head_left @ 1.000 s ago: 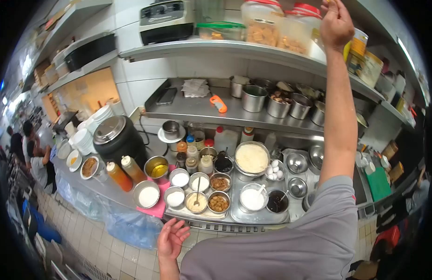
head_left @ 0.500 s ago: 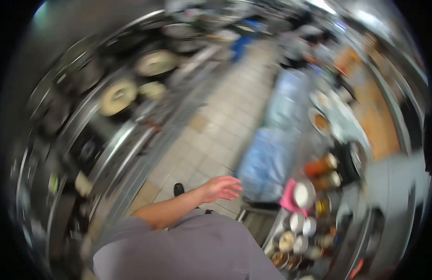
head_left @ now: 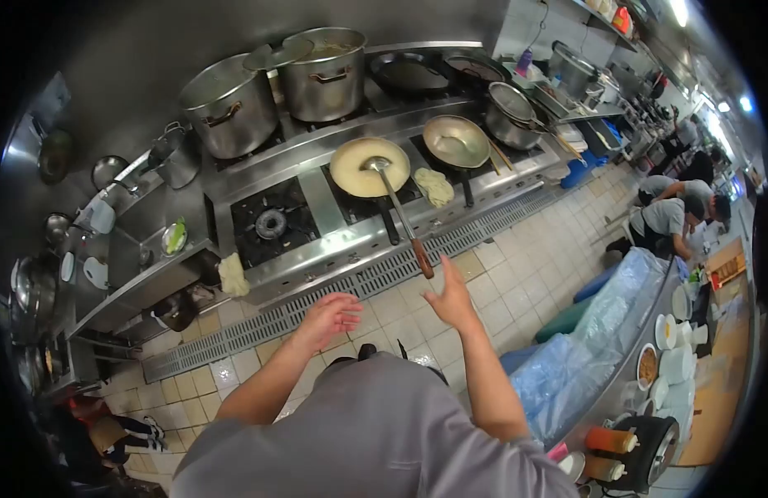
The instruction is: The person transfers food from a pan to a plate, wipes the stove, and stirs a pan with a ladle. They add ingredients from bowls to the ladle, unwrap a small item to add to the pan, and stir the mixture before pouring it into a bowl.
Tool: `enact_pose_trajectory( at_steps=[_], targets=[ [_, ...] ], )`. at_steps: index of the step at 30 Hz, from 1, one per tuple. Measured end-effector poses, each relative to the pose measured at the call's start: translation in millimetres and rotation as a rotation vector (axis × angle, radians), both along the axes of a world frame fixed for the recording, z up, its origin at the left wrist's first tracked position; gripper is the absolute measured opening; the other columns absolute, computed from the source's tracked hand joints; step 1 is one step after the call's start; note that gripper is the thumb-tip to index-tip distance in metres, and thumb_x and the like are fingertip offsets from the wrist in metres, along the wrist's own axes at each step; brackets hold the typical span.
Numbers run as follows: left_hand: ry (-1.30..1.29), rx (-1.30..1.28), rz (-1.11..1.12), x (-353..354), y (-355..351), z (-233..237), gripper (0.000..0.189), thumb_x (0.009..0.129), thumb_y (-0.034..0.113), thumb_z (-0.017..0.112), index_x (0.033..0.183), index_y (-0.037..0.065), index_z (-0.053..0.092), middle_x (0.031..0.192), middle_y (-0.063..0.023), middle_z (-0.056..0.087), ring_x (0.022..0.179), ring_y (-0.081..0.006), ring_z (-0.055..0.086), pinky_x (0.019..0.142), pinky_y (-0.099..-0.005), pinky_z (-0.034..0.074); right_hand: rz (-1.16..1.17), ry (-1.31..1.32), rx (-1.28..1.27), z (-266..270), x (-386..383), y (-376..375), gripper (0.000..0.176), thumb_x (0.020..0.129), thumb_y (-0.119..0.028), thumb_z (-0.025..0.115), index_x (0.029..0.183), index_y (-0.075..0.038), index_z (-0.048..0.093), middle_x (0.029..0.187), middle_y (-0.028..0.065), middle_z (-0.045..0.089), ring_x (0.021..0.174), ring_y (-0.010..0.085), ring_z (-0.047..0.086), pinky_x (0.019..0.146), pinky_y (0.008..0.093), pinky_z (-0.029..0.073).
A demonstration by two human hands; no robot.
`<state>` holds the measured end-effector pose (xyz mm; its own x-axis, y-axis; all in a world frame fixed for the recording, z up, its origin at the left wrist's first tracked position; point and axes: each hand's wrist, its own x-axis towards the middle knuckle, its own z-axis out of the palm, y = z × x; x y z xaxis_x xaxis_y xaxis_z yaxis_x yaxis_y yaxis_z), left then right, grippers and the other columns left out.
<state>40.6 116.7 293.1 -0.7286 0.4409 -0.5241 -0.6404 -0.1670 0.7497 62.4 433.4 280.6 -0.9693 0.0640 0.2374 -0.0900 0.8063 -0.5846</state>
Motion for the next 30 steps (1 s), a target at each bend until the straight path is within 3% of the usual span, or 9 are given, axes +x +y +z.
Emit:
enact_pose_trajectory(
  at_steps=[5, 7, 10, 15, 17, 18, 24, 29, 30],
  targets=[
    [0.152, -0.051, 0.224, -25.8, -37.8, -3.8, 0.027, 0.101, 0.021, 0.055, 0.122, 0.005, 0.058, 0.113, -0.0117, 0.067, 0.091, -0.0194, 0.067, 0.078, -0.0334, 0.056, 0.054, -0.167, 0.1, -102.5, -143.1, -6.9, 0.083, 0.08, -0.011, 0.069, 0.149, 0.006, 0.024, 0.138, 0.0385, 0.044, 0.128, 0.0457, 0.049, 0.106, 0.0425, 0.042],
    [0.226, -0.297, 0.348, -24.9, -50.9, -38.5, 0.029, 0.099, 0.024, 0.058, 0.121, 0.005, 0.059, 0.113, -0.012, 0.067, 0.09, -0.0194, 0.067, 0.077, -0.0337, 0.056, -0.093, -0.478, -0.479, -140.7, -178.5, 4.8, 0.056, 0.084, -0.008, 0.06, 0.135, 0.006, 0.043, 0.091, 0.0202, 0.064, 0.074, 0.0296, 0.066, 0.063, 0.0387, 0.055],
    [-0.074, -0.14, 0.644, 2.8, -62.7, -77.2, 0.029, 0.097, 0.027, 0.061, 0.118, 0.007, 0.059, 0.109, -0.0106, 0.067, 0.088, -0.0218, 0.067, 0.074, -0.0347, 0.056, -0.039, -0.53, -0.689, -88.0, -172.6, 14.9, 0.026, 0.09, -0.013, 0.06, 0.11, 0.002, 0.054, 0.064, 0.0058, 0.054, 0.047, 0.0158, 0.05, 0.041, 0.0328, 0.043],
    [-0.261, -0.153, 0.873, 42.3, -28.0, -102.4, 0.025, 0.095, 0.023, 0.06, 0.117, 0.01, 0.058, 0.104, -0.0085, 0.067, 0.083, -0.0234, 0.067, 0.07, -0.0346, 0.055, 0.043, -0.568, -0.763, -30.4, -163.2, 66.7, 0.019, 0.094, -0.021, 0.062, 0.091, -0.003, 0.055, 0.062, 0.0037, 0.053, 0.049, 0.0124, 0.051, 0.044, 0.031, 0.043],
    [-0.286, -0.226, 0.936, 35.5, -6.0, -107.5, 0.025, 0.094, 0.022, 0.06, 0.116, 0.011, 0.059, 0.101, -0.0075, 0.066, 0.08, -0.0217, 0.066, 0.068, -0.0335, 0.055, 0.116, -0.477, -0.431, -67.3, -191.4, 106.2, 0.021, 0.093, -0.018, 0.063, 0.099, 0.002, 0.06, 0.067, 0.0076, 0.061, 0.055, 0.018, 0.059, 0.05, 0.0353, 0.049],
    [-0.297, -0.242, 0.947, 30.6, 1.5, -114.8, 0.025, 0.094, 0.022, 0.06, 0.116, 0.011, 0.059, 0.101, -0.0075, 0.066, 0.08, -0.0217, 0.066, 0.068, -0.0335, 0.055, 0.203, -0.082, -0.221, -91.4, -210.0, 124.0, 0.031, 0.089, -0.016, 0.065, 0.115, 0.001, 0.061, 0.079, 0.0178, 0.069, 0.066, 0.0329, 0.067, 0.063, 0.041, 0.053],
    [-0.045, -0.658, 0.825, 43.2, 10.8, -190.4, 0.03, 0.093, 0.024, 0.06, 0.117, 0.006, 0.058, 0.097, -0.0078, 0.065, 0.078, -0.0215, 0.067, 0.065, -0.0343, 0.054, 0.165, -0.316, 0.033, -30.1, -280.3, 142.5, 0.05, 0.089, -0.013, 0.063, 0.136, 0.001, 0.051, 0.103, 0.0324, 0.065, 0.1, 0.0483, 0.062, 0.085, 0.05, 0.05],
    [-0.475, -0.775, 0.707, 120.0, 8.9, -247.1, 0.019, 0.092, 0.015, 0.061, 0.109, 0.008, 0.063, 0.086, -0.0047, 0.063, 0.069, -0.0177, 0.065, 0.049, -0.0311, 0.047, 0.351, -0.162, -0.149, -61.4, -307.8, 147.4, 0.034, 0.092, -0.013, 0.062, 0.121, 0.003, 0.058, 0.088, 0.0248, 0.069, 0.077, 0.0421, 0.067, 0.07, 0.0443, 0.055],
    [-0.488, -0.779, 0.703, 139.7, 4.1, -263.4, 0.019, 0.092, 0.015, 0.061, 0.109, 0.008, 0.063, 0.086, -0.0047, 0.063, 0.069, -0.0177, 0.065, 0.049, -0.0311, 0.047, 0.275, -0.519, -0.396, -41.9, -303.5, 137.4, 0.027, 0.093, -0.015, 0.063, 0.113, 0.001, 0.059, 0.082, 0.0176, 0.066, 0.067, 0.032, 0.064, 0.061, 0.0398, 0.053]
  ],
)
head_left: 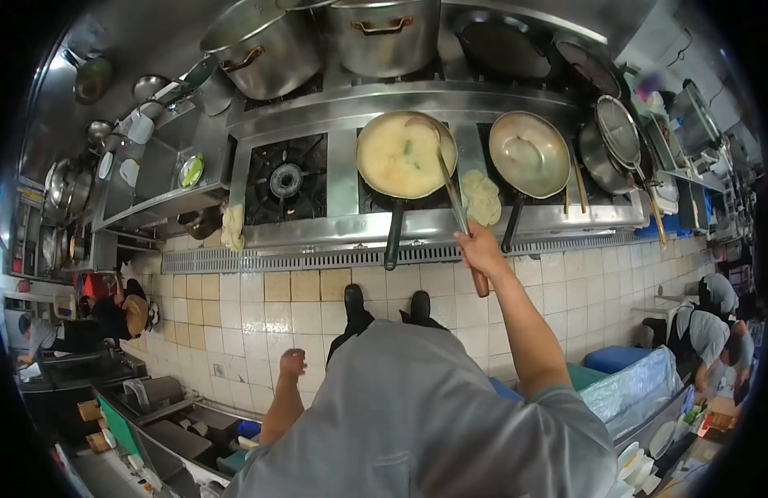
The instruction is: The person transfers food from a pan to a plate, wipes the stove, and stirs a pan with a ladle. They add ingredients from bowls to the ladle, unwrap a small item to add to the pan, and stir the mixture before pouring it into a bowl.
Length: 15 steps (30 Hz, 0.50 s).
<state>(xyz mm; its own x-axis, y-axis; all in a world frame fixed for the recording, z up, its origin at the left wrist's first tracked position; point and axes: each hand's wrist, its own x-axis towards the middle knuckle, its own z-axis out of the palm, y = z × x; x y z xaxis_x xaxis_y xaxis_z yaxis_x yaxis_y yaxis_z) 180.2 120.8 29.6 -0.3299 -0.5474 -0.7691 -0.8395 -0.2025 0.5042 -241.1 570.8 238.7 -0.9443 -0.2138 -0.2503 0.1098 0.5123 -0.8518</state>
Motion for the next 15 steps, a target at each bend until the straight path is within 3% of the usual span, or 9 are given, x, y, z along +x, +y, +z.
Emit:
enact_pose_trajectory(
  at_steps=[1, 2, 3, 5, 7, 8, 11, 13, 15],
  targets=[
    [-0.12, 0.043, -0.19, 21.5, -5.3, -16.9, 0.019, 0.093, 0.017, 0.06, 0.109, 0.008, 0.063, 0.086, -0.0043, 0.063, 0.068, -0.0191, 0.065, 0.049, -0.0318, 0.048, -0.059, -0.398, -0.169, 13.1, 5.5, -8.2, 0.02, 0.094, -0.018, 0.063, 0.105, -0.001, 0.06, 0.075, 0.0105, 0.064, 0.058, 0.0219, 0.062, 0.053, 0.0353, 0.051],
    [-0.238, 0.092, -0.378, 41.8, -5.4, -28.3, 0.019, 0.093, 0.019, 0.058, 0.108, 0.008, 0.063, 0.086, -0.0039, 0.063, 0.067, -0.0206, 0.065, 0.049, -0.0325, 0.048, -0.087, -0.491, -0.34, 15.1, 11.5, -13.0, 0.019, 0.095, -0.022, 0.064, 0.096, -0.004, 0.059, 0.07, 0.0007, 0.055, 0.052, 0.0084, 0.051, 0.045, 0.0276, 0.044],
    [-0.249, 0.103, -0.372, 59.8, -1.8, -34.2, 0.019, 0.093, 0.019, 0.058, 0.108, 0.008, 0.063, 0.086, -0.0039, 0.063, 0.067, -0.0206, 0.065, 0.049, -0.0325, 0.048, -0.085, -0.505, -0.33, 16.0, 13.6, -14.5, 0.019, 0.095, -0.022, 0.064, 0.096, -0.004, 0.059, 0.07, 0.0007, 0.055, 0.052, 0.0084, 0.051, 0.045, 0.0276, 0.044],
    [-0.073, 0.026, -0.459, 83.1, 2.5, -39.0, 0.02, 0.095, 0.023, 0.053, 0.105, 0.008, 0.062, 0.088, -0.0045, 0.064, 0.069, -0.0235, 0.066, 0.051, -0.0367, 0.051, -0.12, -0.673, -0.668, 22.6, 15.0, -19.4, 0.019, 0.096, -0.023, 0.063, 0.095, -0.005, 0.059, 0.072, 0.002, 0.056, 0.053, 0.0107, 0.051, 0.046, 0.0279, 0.044],
    [-0.084, -0.009, -0.483, 78.4, 9.4, -31.2, 0.019, 0.095, 0.023, 0.053, 0.104, 0.008, 0.062, 0.089, -0.0053, 0.064, 0.071, -0.0235, 0.066, 0.053, -0.0384, 0.052, -0.192, -0.775, -0.753, 62.1, 17.5, -27.2, 0.018, 0.097, -0.021, 0.062, 0.098, -0.004, 0.059, 0.075, 0.0009, 0.055, 0.055, 0.0086, 0.049, 0.046, 0.0258, 0.041],
    [-0.095, -0.046, -0.511, 72.1, 11.0, -26.2, 0.019, 0.095, 0.023, 0.053, 0.104, 0.008, 0.062, 0.09, -0.0061, 0.064, 0.073, -0.0235, 0.066, 0.055, -0.0401, 0.053, -0.239, -0.914, -0.85, 70.4, 16.0, -27.2, 0.021, 0.098, -0.021, 0.061, 0.107, -0.003, 0.058, 0.076, 0.0006, 0.054, 0.055, 0.0074, 0.048, 0.046, 0.0238, 0.04],
    [-0.095, -0.011, -0.49, 48.8, -8.2, -35.7, 0.022, 0.094, 0.022, 0.055, 0.11, 0.009, 0.063, 0.091, -0.0067, 0.064, 0.074, -0.0234, 0.067, 0.056, -0.041, 0.053, -0.273, -1.066, -0.966, 78.0, 14.9, -24.2, 0.026, 0.098, -0.022, 0.06, 0.115, -0.002, 0.057, 0.077, 0.0003, 0.054, 0.055, 0.0055, 0.047, 0.046, 0.0211, 0.038],
    [-0.024, 0.166, 0.022, 15.5, -12.9, -18.8, 0.026, 0.092, 0.022, 0.059, 0.113, 0.008, 0.063, 0.09, -0.0067, 0.065, 0.07, -0.0224, 0.066, 0.053, -0.0366, 0.052, -0.25, -1.09, -0.975, 83.1, 20.1, -24.5, 0.027, 0.098, -0.022, 0.06, 0.116, -0.002, 0.056, 0.077, 0.0002, 0.053, 0.055, 0.0049, 0.047, 0.046, 0.0204, 0.037],
    [0.008, 0.049, 0.004, -23.8, -15.2, 5.9, 0.031, 0.091, 0.024, 0.062, 0.116, 0.006, 0.063, 0.089, -0.0076, 0.065, 0.068, -0.0207, 0.066, 0.05, -0.0328, 0.051, -0.247, -0.94, -0.858, 91.5, 29.4, -26.5, 0.027, 0.099, -0.021, 0.059, 0.117, -0.002, 0.056, 0.077, -0.0002, 0.053, 0.055, 0.0048, 0.046, 0.045, 0.0208, 0.038]
  ],
)
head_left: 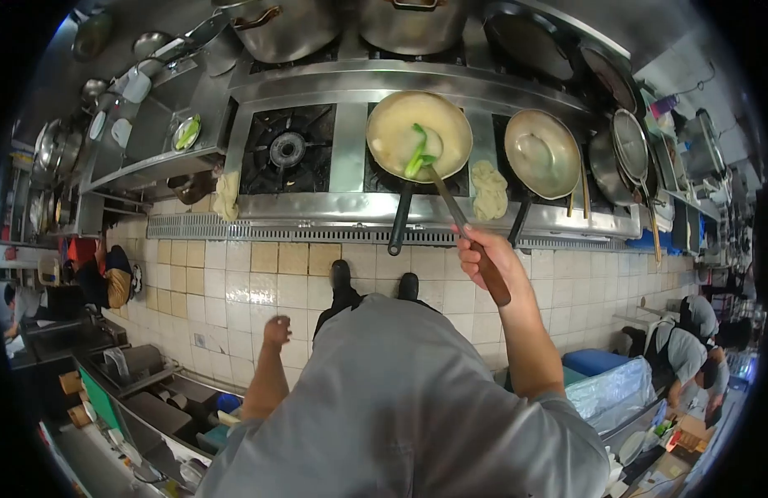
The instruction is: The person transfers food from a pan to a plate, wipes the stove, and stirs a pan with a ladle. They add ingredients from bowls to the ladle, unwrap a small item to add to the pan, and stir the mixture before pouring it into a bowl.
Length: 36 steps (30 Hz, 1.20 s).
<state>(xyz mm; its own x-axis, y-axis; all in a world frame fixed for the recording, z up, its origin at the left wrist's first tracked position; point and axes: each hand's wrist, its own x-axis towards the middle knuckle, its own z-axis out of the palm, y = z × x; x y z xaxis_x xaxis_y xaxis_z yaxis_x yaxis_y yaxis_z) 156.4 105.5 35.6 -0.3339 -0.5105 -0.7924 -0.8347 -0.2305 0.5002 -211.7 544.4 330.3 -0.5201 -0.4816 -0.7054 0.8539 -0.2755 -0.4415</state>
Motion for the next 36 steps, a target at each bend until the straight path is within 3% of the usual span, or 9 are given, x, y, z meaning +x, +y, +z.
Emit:
enact_pose_trajectory(
  at_steps=[8, 18, 20, 22, 25, 27, 30, 32, 36],
  targets=[
    [0.141, -0.088, -0.103, -79.4, -21.9, 9.7, 0.036, 0.09, 0.024, 0.065, 0.119, 0.003, 0.063, 0.09, -0.0088, 0.069, 0.068, -0.0161, 0.064, 0.049, -0.0295, 0.048, 0.02, 0.263, 0.186, 9.1, 12.8, 5.0, 0.025, 0.098, -0.02, 0.059, 0.115, -0.002, 0.056, 0.075, 0.0009, 0.054, 0.053, 0.0088, 0.047, 0.045, 0.0252, 0.038],
    [-0.024, -0.035, -0.103, -43.1, -20.1, 0.3, 0.034, 0.089, 0.028, 0.068, 0.114, 0.005, 0.065, 0.08, -0.0077, 0.065, 0.062, -0.0195, 0.064, 0.046, -0.0326, 0.049, 0.118, 0.633, 0.602, 20.0, 11.6, 3.7, 0.024, 0.095, -0.01, 0.059, 0.117, -0.001, 0.061, 0.072, 0.0011, 0.055, 0.049, 0.0071, 0.049, 0.044, 0.0236, 0.04],
    [-0.115, 0.01, -0.152, -33.4, -22.8, 5.6, 0.037, 0.09, 0.031, 0.062, 0.12, 0.009, 0.061, 0.097, -0.0074, 0.064, 0.077, -0.0226, 0.065, 0.064, -0.0391, 0.053, 0.141, 0.667, 0.635, 19.2, 7.9, 5.8, 0.026, 0.094, -0.01, 0.06, 0.119, -0.002, 0.061, 0.072, 0.0018, 0.056, 0.049, 0.0081, 0.051, 0.045, 0.0244, 0.042],
    [-0.115, 0.007, -0.132, -25.2, -24.3, 6.0, 0.036, 0.09, 0.031, 0.062, 0.119, 0.009, 0.062, 0.097, -0.0073, 0.064, 0.077, -0.0223, 0.065, 0.064, -0.0389, 0.053, 0.167, 0.704, 0.663, 17.0, 1.7, 5.8, 0.029, 0.094, -0.01, 0.061, 0.121, -0.003, 0.061, 0.071, 0.0024, 0.056, 0.05, 0.0091, 0.052, 0.046, 0.0252, 0.043],
    [-0.123, 0.007, -0.114, -21.0, -23.5, 8.4, 0.035, 0.09, 0.031, 0.062, 0.118, 0.01, 0.062, 0.097, -0.0069, 0.065, 0.077, -0.0219, 0.065, 0.064, -0.0388, 0.053, 0.288, 0.869, 0.843, -4.3, -19.7, 4.7, 0.03, 0.092, -0.009, 0.062, 0.121, -0.004, 0.062, 0.07, 0.0034, 0.057, 0.052, 0.012, 0.055, 0.047, 0.0281, 0.045],
    [-0.128, 0.006, -0.115, -23.7, -23.2, 11.0, 0.034, 0.09, 0.031, 0.061, 0.118, 0.01, 0.062, 0.097, -0.0067, 0.065, 0.077, -0.0218, 0.065, 0.064, -0.0389, 0.053, 0.345, 1.38, 1.09, -40.2, -42.3, 10.9, 0.032, 0.09, -0.01, 0.064, 0.121, -0.004, 0.061, 0.07, 0.0049, 0.058, 0.054, 0.015, 0.058, 0.05, 0.03, 0.047],
    [-0.094, 0.015, -0.081, -29.6, -20.6, 14.3, 0.036, 0.09, 0.03, 0.063, 0.12, 0.01, 0.061, 0.098, -0.0063, 0.065, 0.079, -0.0215, 0.065, 0.065, -0.0387, 0.053, 0.393, 1.434, 1.128, -63.6, -62.8, 14.9, 0.027, 0.091, -0.01, 0.064, 0.118, -0.004, 0.063, 0.071, 0.0045, 0.061, 0.055, 0.0149, 0.058, 0.049, 0.0291, 0.046],
    [0.001, -0.041, -0.022, -34.0, -18.2, 13.7, 0.035, 0.089, 0.023, 0.065, 0.118, 0.004, 0.063, 0.083, -0.0066, 0.065, 0.064, -0.0181, 0.062, 0.049, -0.0324, 0.047, 0.383, 1.101, 0.901, -69.1, -64.6, 15.4, 0.026, 0.091, -0.01, 0.064, 0.117, -0.004, 0.063, 0.072, 0.0034, 0.061, 0.055, 0.0142, 0.057, 0.048, 0.0287, 0.045],
    [0.007, -0.053, -0.031, -34.2, -15.9, 12.9, 0.037, 0.089, 0.024, 0.066, 0.119, 0.003, 0.062, 0.088, -0.009, 0.067, 0.065, -0.0181, 0.063, 0.048, -0.0321, 0.047, 0.176, 0.365, 0.275, -72.6, -53.0, 14.3, 0.027, 0.094, -0.012, 0.062, 0.12, -0.004, 0.061, 0.074, 0.0002, 0.059, 0.052, 0.0098, 0.049, 0.044, 0.026, 0.039]
  ],
)
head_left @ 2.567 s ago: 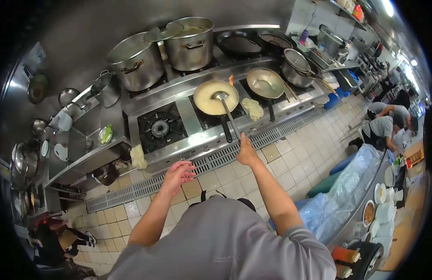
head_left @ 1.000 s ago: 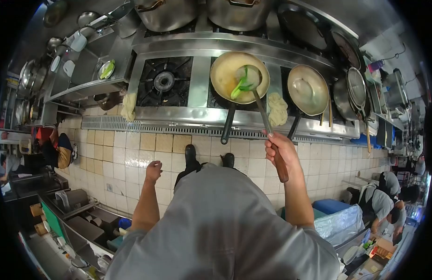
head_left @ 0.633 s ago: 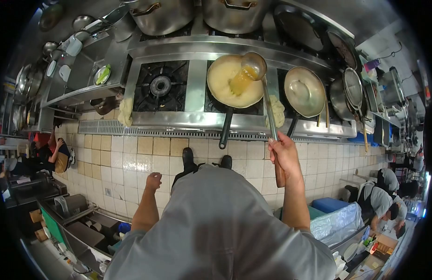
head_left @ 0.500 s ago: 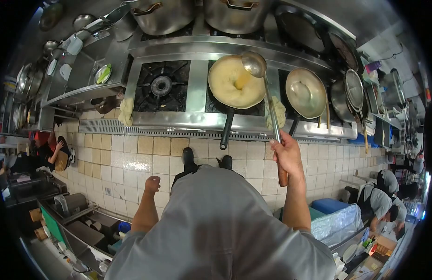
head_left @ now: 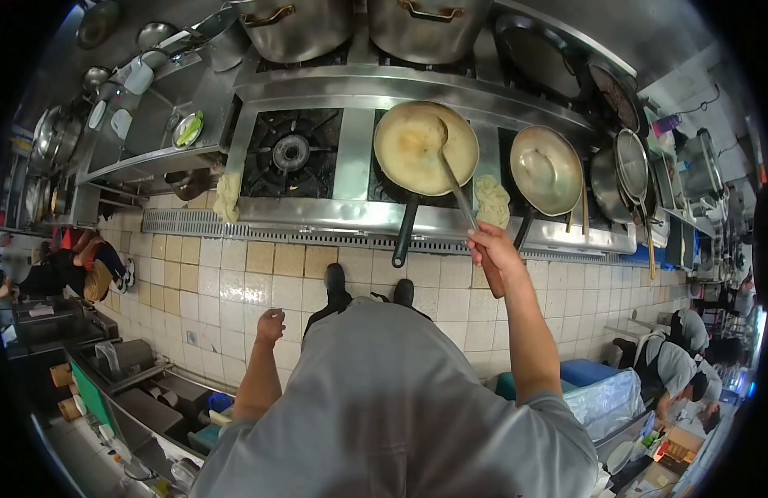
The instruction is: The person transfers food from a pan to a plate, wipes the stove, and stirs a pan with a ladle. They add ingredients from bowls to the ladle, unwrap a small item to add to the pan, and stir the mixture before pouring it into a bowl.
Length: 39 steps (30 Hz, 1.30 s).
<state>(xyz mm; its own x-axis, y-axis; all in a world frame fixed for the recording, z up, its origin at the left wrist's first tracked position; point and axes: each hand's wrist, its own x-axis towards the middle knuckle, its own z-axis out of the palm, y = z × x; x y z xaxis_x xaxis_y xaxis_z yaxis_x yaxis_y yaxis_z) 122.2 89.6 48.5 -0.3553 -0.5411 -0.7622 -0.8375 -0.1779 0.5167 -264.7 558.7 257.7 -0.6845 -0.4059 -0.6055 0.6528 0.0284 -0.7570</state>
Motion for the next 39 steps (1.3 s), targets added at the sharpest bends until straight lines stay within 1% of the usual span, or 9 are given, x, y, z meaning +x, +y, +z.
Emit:
enact_pose_trajectory(
  at_steps=[1, 3, 6, 9, 11, 27, 34, 36, 39],
  targets=[
    [-0.002, 0.007, -0.007, 1.8, 0.7, -0.5, 0.037, 0.089, 0.024, 0.066, 0.119, 0.003, 0.062, 0.089, -0.0096, 0.067, 0.065, -0.0183, 0.063, 0.049, -0.0322, 0.048, -0.001, -0.001, 0.0, 5.6, 5.6, -0.5, 0.027, 0.094, -0.012, 0.062, 0.12, -0.004, 0.061, 0.074, 0.0002, 0.059, 0.052, 0.0098, 0.049, 0.044, 0.026, 0.039],
    [-0.004, 0.015, -0.015, 7.7, 1.5, -2.1, 0.038, 0.089, 0.024, 0.067, 0.119, 0.003, 0.062, 0.091, -0.0102, 0.067, 0.065, -0.0185, 0.063, 0.049, -0.0324, 0.048, -0.107, -0.316, -0.311, 20.4, 18.1, 0.3, 0.032, 0.096, -0.017, 0.06, 0.125, -0.003, 0.057, 0.076, 0.0001, 0.055, 0.052, 0.0073, 0.046, 0.043, 0.0233, 0.037],
    [-0.057, 0.054, -0.054, 18.1, 0.6, -4.0, 0.035, 0.091, 0.027, 0.063, 0.121, 0.008, 0.06, 0.098, -0.0058, 0.065, 0.079, -0.0231, 0.065, 0.063, -0.039, 0.052, -0.143, -0.422, -0.451, 21.9, 34.4, 5.2, 0.038, 0.1, -0.021, 0.056, 0.131, -0.001, 0.053, 0.078, -0.0015, 0.053, 0.051, 0.0036, 0.042, 0.041, 0.0201, 0.033],
    [-0.09, 0.048, -0.065, 25.2, 2.0, -4.6, 0.035, 0.091, 0.028, 0.063, 0.12, 0.009, 0.061, 0.097, -0.0056, 0.064, 0.079, -0.023, 0.065, 0.062, -0.0388, 0.052, -0.143, -0.341, -0.423, 37.8, 48.3, 4.3, 0.036, 0.1, -0.021, 0.056, 0.129, -0.001, 0.054, 0.077, -0.0016, 0.052, 0.051, 0.0035, 0.043, 0.042, 0.0199, 0.034],
    [-0.082, 0.037, -0.021, 27.1, 2.3, -4.9, 0.033, 0.089, 0.023, 0.065, 0.116, 0.005, 0.063, 0.089, -0.0082, 0.066, 0.065, -0.0192, 0.064, 0.05, -0.0333, 0.05, -0.148, -0.301, -0.381, 52.2, 54.5, 2.0, 0.035, 0.1, -0.021, 0.056, 0.129, -0.001, 0.055, 0.077, -0.0012, 0.053, 0.051, 0.0037, 0.043, 0.042, 0.02, 0.034],
    [-0.038, 0.011, -0.04, 11.2, -1.1, -6.7, 0.035, 0.09, 0.026, 0.065, 0.118, 0.005, 0.062, 0.093, -0.0084, 0.067, 0.069, -0.0194, 0.065, 0.051, -0.0332, 0.05, -0.166, -0.015, -0.121, 42.6, 58.4, 6.1, 0.027, 0.098, -0.015, 0.057, 0.121, -0.001, 0.056, 0.076, 0.0013, 0.055, 0.051, 0.0076, 0.046, 0.043, 0.0224, 0.036],
    [-0.07, 0.022, -0.054, 12.9, -3.2, -1.7, 0.034, 0.091, 0.026, 0.066, 0.119, 0.006, 0.063, 0.091, -0.0074, 0.066, 0.068, -0.0188, 0.064, 0.052, -0.0341, 0.05, -0.291, -0.195, -0.37, 43.6, 52.8, 18.5, 0.026, 0.096, -0.014, 0.058, 0.119, -0.001, 0.056, 0.074, 0.0009, 0.055, 0.05, 0.009, 0.048, 0.043, 0.0242, 0.037],
    [-0.076, 0.019, -0.064, 13.2, -4.9, -1.7, 0.034, 0.091, 0.026, 0.066, 0.118, 0.006, 0.063, 0.089, -0.0069, 0.066, 0.068, -0.0183, 0.064, 0.052, -0.0342, 0.05, -0.146, 0.047, 0.002, 43.3, 56.1, 12.7, 0.017, 0.094, -0.013, 0.059, 0.106, -0.001, 0.06, 0.071, 0.0015, 0.056, 0.051, 0.0104, 0.052, 0.046, 0.0258, 0.04],
    [-0.073, 0.022, -0.057, 6.8, -5.9, -2.3, 0.034, 0.09, 0.026, 0.066, 0.118, 0.006, 0.063, 0.087, -0.006, 0.065, 0.067, -0.0176, 0.063, 0.051, -0.0333, 0.05, 0.008, 0.279, 0.308, 32.8, 57.5, 3.9, 0.013, 0.092, -0.011, 0.061, 0.099, 0.0, 0.061, 0.07, 0.0048, 0.059, 0.052, 0.0119, 0.057, 0.047, 0.0279, 0.044]
  ],
)
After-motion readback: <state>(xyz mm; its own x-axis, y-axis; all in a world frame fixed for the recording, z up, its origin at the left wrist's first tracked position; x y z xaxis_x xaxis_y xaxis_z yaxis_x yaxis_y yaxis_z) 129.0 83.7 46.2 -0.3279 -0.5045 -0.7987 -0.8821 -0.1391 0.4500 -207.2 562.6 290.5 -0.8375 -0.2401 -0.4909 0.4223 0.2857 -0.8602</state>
